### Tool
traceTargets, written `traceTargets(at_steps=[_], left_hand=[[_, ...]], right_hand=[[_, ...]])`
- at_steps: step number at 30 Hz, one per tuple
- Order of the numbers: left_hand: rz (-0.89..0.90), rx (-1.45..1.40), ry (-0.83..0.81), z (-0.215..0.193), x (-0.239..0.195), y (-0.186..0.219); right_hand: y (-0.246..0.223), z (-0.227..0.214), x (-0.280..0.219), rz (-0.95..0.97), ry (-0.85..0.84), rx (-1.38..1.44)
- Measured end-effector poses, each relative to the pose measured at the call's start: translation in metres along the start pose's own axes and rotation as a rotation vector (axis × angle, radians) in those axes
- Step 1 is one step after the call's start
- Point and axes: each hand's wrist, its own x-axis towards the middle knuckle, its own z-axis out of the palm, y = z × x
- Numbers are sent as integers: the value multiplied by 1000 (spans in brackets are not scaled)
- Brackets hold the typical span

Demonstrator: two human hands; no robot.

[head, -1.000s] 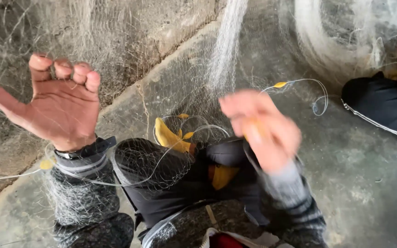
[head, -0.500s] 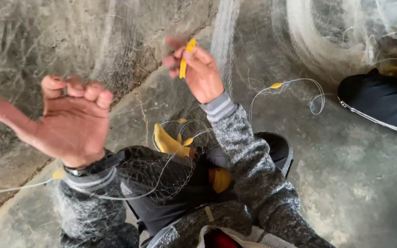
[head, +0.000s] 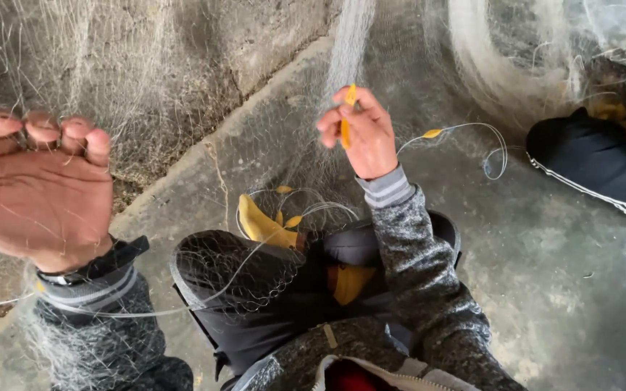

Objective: Repairing a fishing net by trimming threads with scissors and weaving new mesh with a shuttle.

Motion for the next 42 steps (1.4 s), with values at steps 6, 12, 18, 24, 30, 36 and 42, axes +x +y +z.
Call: traceTargets(at_steps=[6, 12, 18, 24, 30, 36, 42], left_hand=[[24, -81, -83, 15, -4, 4], [13, 11, -146, 21, -11, 18], [-35, 199, 202, -3, -11, 24], [-1, 229, 238, -32, 0, 25], [-54, 485, 214, -34, 4, 23], [38, 243, 143, -17, 0, 20], [78, 162, 76, 3, 8, 21]], right_hand=[[26, 6, 36, 14, 64, -39], [39, 6, 75, 166, 191, -25], [12, 16, 41, 188, -169, 190], [-20, -20, -15, -153, 42, -376], [-54, -50, -39, -52, 174, 71], [-67, -71, -50, -101, 202, 60], [-77, -82, -56, -152, 229, 135]])
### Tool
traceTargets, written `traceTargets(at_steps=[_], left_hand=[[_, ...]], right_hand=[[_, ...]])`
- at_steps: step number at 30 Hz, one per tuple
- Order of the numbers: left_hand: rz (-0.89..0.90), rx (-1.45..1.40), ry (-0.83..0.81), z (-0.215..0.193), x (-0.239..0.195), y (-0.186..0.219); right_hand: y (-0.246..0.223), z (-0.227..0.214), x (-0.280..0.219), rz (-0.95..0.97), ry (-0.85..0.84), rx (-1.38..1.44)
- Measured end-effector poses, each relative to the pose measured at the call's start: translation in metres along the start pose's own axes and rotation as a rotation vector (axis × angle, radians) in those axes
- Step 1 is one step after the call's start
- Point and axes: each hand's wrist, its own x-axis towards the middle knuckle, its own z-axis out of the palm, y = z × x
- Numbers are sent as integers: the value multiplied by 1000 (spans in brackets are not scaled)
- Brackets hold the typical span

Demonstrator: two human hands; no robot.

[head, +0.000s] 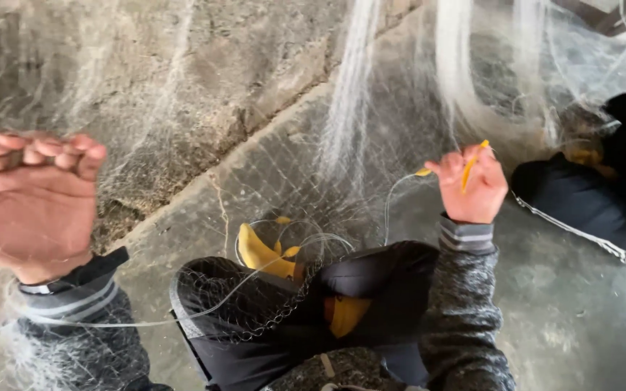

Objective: Repairing a fishing net by trimming threads with scissors and weaving new mesh with a shuttle.

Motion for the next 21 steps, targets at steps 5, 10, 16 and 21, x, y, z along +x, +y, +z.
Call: traceTargets(at_steps=[5, 10, 16, 21], left_hand=[[104, -125, -441, 19, 11, 5], [109, -143, -405, 26, 4, 3], [87, -188, -416, 28, 3, 0], [68, -179, -420, 25, 2, -1]], right_hand=[[-14, -5, -2, 147, -67, -9], [-16, -1, -5, 146, -15, -111], [-15, -14, -12, 182, 40, -130], [-17, -19, -17, 181, 134, -197]])
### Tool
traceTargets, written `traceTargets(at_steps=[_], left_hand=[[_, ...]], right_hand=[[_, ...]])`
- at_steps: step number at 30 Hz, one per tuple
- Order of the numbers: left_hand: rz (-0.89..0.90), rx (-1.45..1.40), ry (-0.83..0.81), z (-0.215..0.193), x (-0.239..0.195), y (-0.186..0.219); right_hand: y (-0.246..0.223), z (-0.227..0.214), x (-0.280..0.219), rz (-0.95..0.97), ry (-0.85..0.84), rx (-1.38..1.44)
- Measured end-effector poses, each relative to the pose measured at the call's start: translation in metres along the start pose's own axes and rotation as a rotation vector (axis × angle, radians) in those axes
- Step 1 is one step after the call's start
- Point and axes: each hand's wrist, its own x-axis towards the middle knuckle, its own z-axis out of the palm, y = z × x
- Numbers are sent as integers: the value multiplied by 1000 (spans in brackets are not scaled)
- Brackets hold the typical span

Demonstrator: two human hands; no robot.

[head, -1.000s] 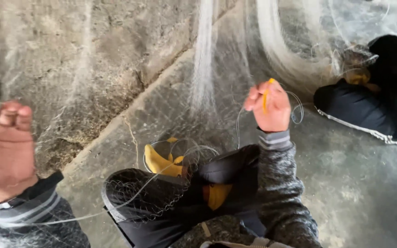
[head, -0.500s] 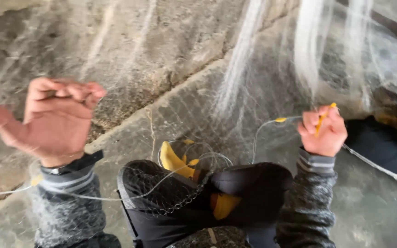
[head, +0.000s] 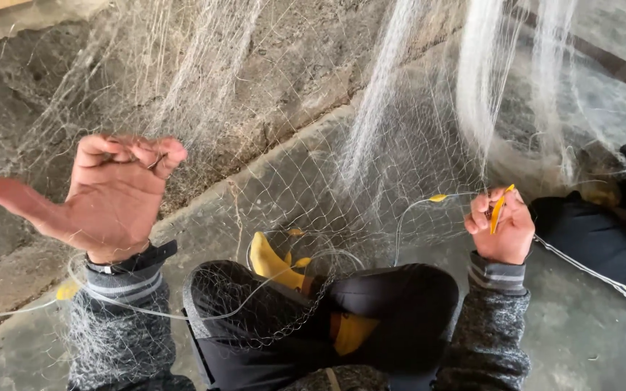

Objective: Repairing a fishing net by trimming threads with scissors and weaving new mesh with a shuttle.

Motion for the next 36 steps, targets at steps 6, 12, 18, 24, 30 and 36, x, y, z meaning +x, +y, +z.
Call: traceTargets(at_steps=[6, 12, 18, 24, 30, 36], left_hand=[[-5, -19, -19, 2, 4, 0], [33, -17, -7, -1, 7, -3], [42, -43, -68, -18, -2, 0], [3, -145, 107, -25, -10, 0], [42, -193, 212, -23, -9, -3], [11, -219, 323, -18, -7, -6]], right_hand=[[1, -2, -2, -35, -18, 1], [6, -2, 2, 48, -35, 33], [8, 1, 5, 57, -1, 37], [5, -6, 3, 31, 9, 44], [2, -11, 0, 22, 56, 1], [3, -19, 0, 24, 53, 30]])
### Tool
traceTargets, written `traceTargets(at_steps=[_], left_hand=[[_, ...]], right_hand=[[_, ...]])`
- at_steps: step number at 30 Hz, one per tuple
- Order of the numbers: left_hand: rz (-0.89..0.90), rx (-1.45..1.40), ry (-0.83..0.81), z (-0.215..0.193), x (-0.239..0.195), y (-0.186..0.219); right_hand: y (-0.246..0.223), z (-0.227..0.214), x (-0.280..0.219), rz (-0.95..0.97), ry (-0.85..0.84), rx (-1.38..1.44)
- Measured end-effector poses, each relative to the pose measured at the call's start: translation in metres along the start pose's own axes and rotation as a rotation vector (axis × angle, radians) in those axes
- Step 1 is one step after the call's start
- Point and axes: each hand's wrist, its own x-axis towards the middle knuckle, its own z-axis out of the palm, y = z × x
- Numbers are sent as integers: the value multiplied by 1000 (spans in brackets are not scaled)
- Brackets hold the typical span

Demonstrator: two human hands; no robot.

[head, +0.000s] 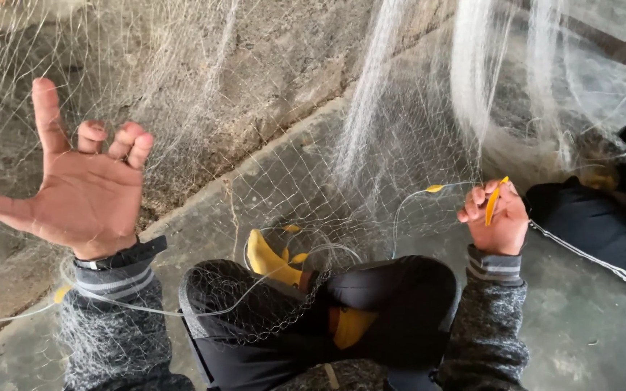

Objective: Repairing a fishing net by trimming threads with scissors and weaving new mesh with a shuttle.

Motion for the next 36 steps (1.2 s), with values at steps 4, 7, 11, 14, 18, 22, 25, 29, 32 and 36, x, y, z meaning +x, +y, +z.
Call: traceTargets(at_steps=[4, 7, 11, 14, 18, 22, 25, 29, 32, 36], left_hand=[[-1, 6, 30, 0, 1, -1], [-4, 27, 38, 0, 1, -1], [-11, 55, 2, -5, 1, 0], [-19, 53, -71, -10, 0, 2], [11, 25, -113, -9, 3, 1], [-12, -6, -36, -3, 2, 1], [-35, -23, -16, -1, 1, 1], [-43, -43, -22, 2, 1, 1], [-22, -13, -73, 3, 1, -1], [-22, -16, -6, 8, 1, 0]], right_hand=[[5, -2, 2, 1, 11, -19], [9, -1, 3, 0, 32, -27], [12, 5, 4, 18, 66, -50], [16, 0, 7, 31, 61, -38], [20, -3, 8, 29, 31, -26], [22, -8, 9, 22, 39, -48], [21, -6, 8, 21, 44, -55], [20, -2, 6, 14, 58, -69], [22, -2, 6, 17, 51, -69], [24, -1, 7, 14, 63, -75]])
